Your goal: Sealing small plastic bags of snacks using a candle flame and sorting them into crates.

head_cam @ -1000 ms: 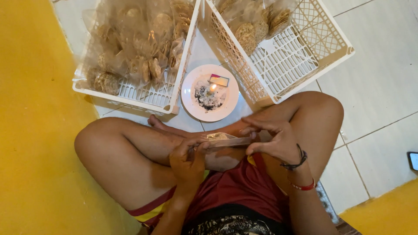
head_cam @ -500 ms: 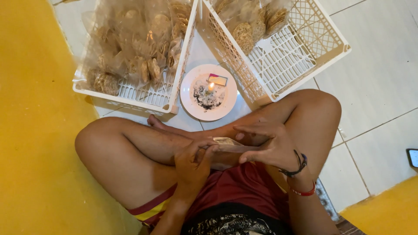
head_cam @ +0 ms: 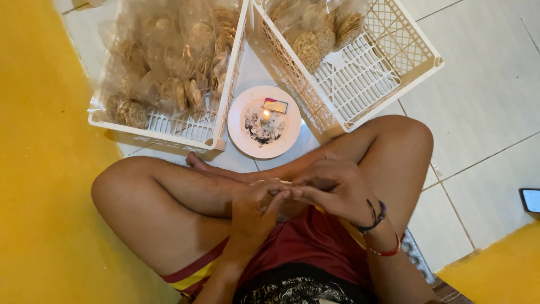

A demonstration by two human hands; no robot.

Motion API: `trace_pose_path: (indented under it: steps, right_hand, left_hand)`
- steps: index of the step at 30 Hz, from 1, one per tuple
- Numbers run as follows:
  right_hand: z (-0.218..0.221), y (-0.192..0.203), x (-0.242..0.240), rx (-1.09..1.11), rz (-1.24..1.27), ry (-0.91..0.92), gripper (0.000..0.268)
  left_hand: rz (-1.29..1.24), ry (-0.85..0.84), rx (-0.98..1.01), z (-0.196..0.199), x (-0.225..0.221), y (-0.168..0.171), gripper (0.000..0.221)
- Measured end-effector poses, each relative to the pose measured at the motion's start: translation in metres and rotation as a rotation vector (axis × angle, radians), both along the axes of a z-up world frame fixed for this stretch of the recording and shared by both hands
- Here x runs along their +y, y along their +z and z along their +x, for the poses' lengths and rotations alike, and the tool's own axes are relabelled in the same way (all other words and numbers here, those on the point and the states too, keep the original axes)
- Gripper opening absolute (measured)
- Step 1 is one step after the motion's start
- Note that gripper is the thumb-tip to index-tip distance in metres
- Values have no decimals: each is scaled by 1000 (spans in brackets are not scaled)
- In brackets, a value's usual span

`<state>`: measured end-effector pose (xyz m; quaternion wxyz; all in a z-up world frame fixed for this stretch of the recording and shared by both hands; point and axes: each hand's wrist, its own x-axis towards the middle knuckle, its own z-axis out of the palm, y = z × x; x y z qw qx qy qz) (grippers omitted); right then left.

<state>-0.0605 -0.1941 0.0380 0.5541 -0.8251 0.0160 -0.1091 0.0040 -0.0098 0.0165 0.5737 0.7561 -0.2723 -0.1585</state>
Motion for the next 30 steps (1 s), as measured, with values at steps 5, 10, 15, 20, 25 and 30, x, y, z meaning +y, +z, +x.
trace_pose_path:
  steps: [5, 10, 15, 20, 25, 30]
  right_hand:
    - [-3, -7, -1, 47, 21, -6, 5]
    - [-9, -16, -5, 201, 150, -30, 21]
    - [-11, -16, -7, 141, 71, -78, 5]
    - [-8, -11, -27, 98, -10, 32, 14]
    - [-10, 4, -55, 84, -133, 19, 9]
    - [-7, 18, -106, -8, -417, -124, 15]
  left_hand:
    - [13, 2, -39, 0, 0, -7, 12]
    - [0, 11, -84, -1, -4, -14, 15]
    - [1, -1, -24, -1, -14, -6, 15]
    - [7, 42, -68, 2, -23, -7, 13]
    - [0, -33, -90, 1, -25, -27, 43]
    - [129, -73, -63, 5, -27, -51, 48]
